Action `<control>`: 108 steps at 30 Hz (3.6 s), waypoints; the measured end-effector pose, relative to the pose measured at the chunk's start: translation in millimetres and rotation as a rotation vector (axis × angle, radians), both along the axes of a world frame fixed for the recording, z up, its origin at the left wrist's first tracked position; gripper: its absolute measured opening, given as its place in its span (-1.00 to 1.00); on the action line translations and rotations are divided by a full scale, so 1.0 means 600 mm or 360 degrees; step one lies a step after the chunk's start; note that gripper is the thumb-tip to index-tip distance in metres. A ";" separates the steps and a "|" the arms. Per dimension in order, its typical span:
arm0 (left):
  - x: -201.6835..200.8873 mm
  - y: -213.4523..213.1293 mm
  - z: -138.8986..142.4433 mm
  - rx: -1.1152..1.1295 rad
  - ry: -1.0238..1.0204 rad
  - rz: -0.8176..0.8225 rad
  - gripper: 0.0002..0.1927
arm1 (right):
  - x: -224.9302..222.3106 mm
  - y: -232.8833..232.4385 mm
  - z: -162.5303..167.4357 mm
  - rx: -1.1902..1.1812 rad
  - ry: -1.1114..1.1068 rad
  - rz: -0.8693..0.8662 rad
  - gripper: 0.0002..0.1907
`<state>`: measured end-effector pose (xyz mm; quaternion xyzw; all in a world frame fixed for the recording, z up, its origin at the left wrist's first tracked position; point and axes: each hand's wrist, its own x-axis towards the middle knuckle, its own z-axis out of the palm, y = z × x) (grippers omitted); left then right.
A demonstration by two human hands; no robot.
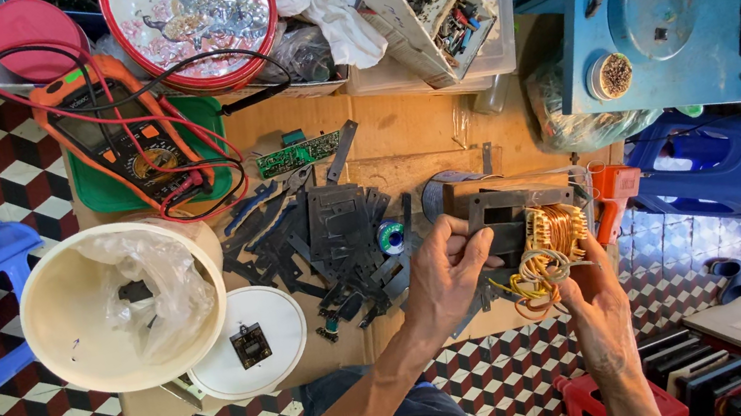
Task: The person works at a cluttered workbench on a transformer with a copper-wound coil. They pick up flat metal core laminations one at a time and insert them into the coil window, pressing them into place and stacking them, occasionally repositioning the coil and rearranging loose laminations on the bench.
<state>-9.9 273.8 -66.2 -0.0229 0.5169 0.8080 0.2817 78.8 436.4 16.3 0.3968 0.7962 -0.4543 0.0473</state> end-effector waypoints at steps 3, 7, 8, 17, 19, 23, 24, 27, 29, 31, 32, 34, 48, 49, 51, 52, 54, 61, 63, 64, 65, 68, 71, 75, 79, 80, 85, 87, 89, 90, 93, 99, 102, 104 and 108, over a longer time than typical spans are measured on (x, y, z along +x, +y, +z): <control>0.009 0.008 0.014 -0.0249 0.0260 0.0027 -0.81 | -0.005 0.001 -0.003 -0.0009 -0.0040 -0.0035 -0.26; 0.009 0.013 0.019 -0.0160 0.0235 0.0015 -0.82 | -0.008 0.006 -0.009 -0.0086 -0.0013 -0.0060 -0.26; 0.010 0.012 0.018 -0.0132 0.0148 -0.0001 -0.83 | -0.006 0.006 -0.010 -0.0149 0.0057 -0.0038 -0.24; 0.006 0.010 0.006 0.0056 -0.0133 0.0026 -0.80 | 0.010 0.008 -0.010 -0.0269 0.0181 0.0003 -0.17; 0.005 0.015 0.005 0.0076 -0.0135 0.0058 -0.80 | 0.013 -0.004 -0.025 -0.0349 0.0273 -0.0178 -0.27; 0.006 0.017 0.008 0.0002 -0.0118 0.0049 -0.81 | 0.023 0.002 -0.048 -0.0470 0.0384 -0.0442 -0.43; 0.006 0.017 0.009 -0.0030 -0.0111 0.0039 -0.81 | 0.025 0.014 -0.052 -0.0494 0.0407 -0.0498 -0.47; 0.004 0.015 0.013 -0.0124 -0.0087 0.0006 -0.80 | 0.020 0.065 -0.060 -0.0461 0.0377 -0.0536 -0.58; 0.000 0.014 0.016 -0.0180 -0.0078 -0.0026 -0.80 | 0.006 0.101 -0.066 -0.0294 0.0222 -0.0399 -0.64; -0.001 0.013 0.021 -0.0104 -0.0065 -0.0030 -0.81 | -0.011 0.133 -0.062 -0.0283 0.0143 -0.0262 -0.68; -0.003 0.013 0.022 -0.0067 -0.0060 -0.0031 -0.82 | -0.020 0.145 -0.060 -0.0280 0.0103 -0.0191 -0.70; -0.006 0.012 0.024 -0.0134 -0.0069 -0.0071 -0.82 | -0.031 0.161 -0.050 -0.0272 0.0051 -0.0047 -0.75; 0.004 0.016 0.034 -0.0228 -0.0067 -0.0023 -0.79 | -0.060 0.198 -0.059 -0.0522 -0.0085 0.0066 -0.85; 0.005 0.016 0.036 -0.0243 -0.0051 -0.0026 -0.78 | -0.060 0.196 -0.055 -0.0472 -0.0099 0.0084 -0.85; 0.007 0.018 0.041 -0.0262 -0.0045 -0.0008 -0.77 | -0.063 0.191 -0.050 -0.0429 -0.0105 0.0118 -0.85; 0.008 0.020 0.043 -0.0264 -0.0057 0.0009 -0.77 | -0.064 0.189 -0.047 -0.0433 -0.0100 0.0130 -0.85; 0.013 0.025 0.047 -0.0256 -0.0095 0.0046 -0.77 | -0.065 0.191 -0.041 -0.0459 -0.0091 0.0140 -0.85; 0.018 0.041 0.041 -0.0260 -0.0148 0.0142 -0.77 | -0.068 0.209 -0.063 -0.0626 -0.0141 0.0025 -0.90; 0.019 0.042 0.043 -0.0241 -0.0148 0.0124 -0.76 | -0.064 0.216 -0.066 -0.0664 -0.0129 0.0036 -0.91; 0.019 0.041 0.045 -0.0229 -0.0154 0.0111 -0.75 | -0.064 0.219 -0.068 -0.0689 -0.0127 0.0049 -0.90; 0.018 0.041 0.047 -0.0217 -0.0161 0.0100 -0.75 | -0.065 0.221 -0.069 -0.0715 -0.0126 0.0065 -0.90; 0.017 0.040 0.054 -0.0286 -0.0235 0.0082 -0.73 | -0.064 0.225 -0.072 -0.0697 -0.0136 0.0110 -0.90; 0.013 0.040 0.057 -0.0246 -0.0309 0.0108 -0.72 | -0.064 0.226 -0.075 -0.0662 -0.0153 0.0149 -0.89; 0.011 0.041 0.053 -0.0280 -0.0308 0.0082 -0.71 | -0.067 0.230 -0.076 -0.0669 -0.0164 0.0182 -0.88; 0.008 0.043 0.046 -0.0175 -0.0358 0.0136 -0.71 | -0.069 0.232 -0.075 -0.0706 -0.0139 0.0208 -0.87; 0.007 0.044 0.045 -0.0164 -0.0365 0.0139 -0.71 | -0.070 0.232 -0.075 -0.0700 -0.0139 0.0216 -0.87; 0.010 0.049 0.046 -0.0241 -0.0289 0.0163 -0.71 | -0.073 0.233 -0.074 -0.0710 -0.0156 0.0223 -0.87; 0.009 0.046 0.047 -0.0307 -0.0186 0.0145 -0.71 | -0.074 0.232 -0.075 -0.0717 -0.0153 0.0225 -0.87; 0.007 0.042 0.048 -0.0429 -0.0028 0.0084 -0.71 | -0.074 0.233 -0.076 -0.0702 -0.0177 0.0232 -0.88; 0.006 0.043 0.049 -0.0462 0.0009 0.0091 -0.72 | -0.074 0.233 -0.076 -0.0711 -0.0170 0.0227 -0.88; 0.004 0.046 0.054 -0.0581 0.0114 0.0102 -0.74 | -0.073 0.233 -0.078 -0.0720 -0.0158 0.0225 -0.89; 0.000 0.043 0.063 -0.0559 0.0178 0.0034 -0.77 | -0.073 0.232 -0.082 -0.0686 -0.0158 0.0224 -0.88; 0.002 0.036 0.064 -0.0479 0.0172 0.0013 -0.77 | -0.072 0.233 -0.082 -0.0677 -0.0156 0.0236 -0.88; 0.004 0.042 0.065 -0.0583 0.0198 0.0057 -0.76 | -0.073 0.233 -0.082 -0.0677 -0.0152 0.0232 -0.88; 0.009 0.048 0.064 -0.0669 0.0199 0.0104 -0.73 | -0.072 0.231 -0.078 -0.0670 -0.0163 0.0227 -0.87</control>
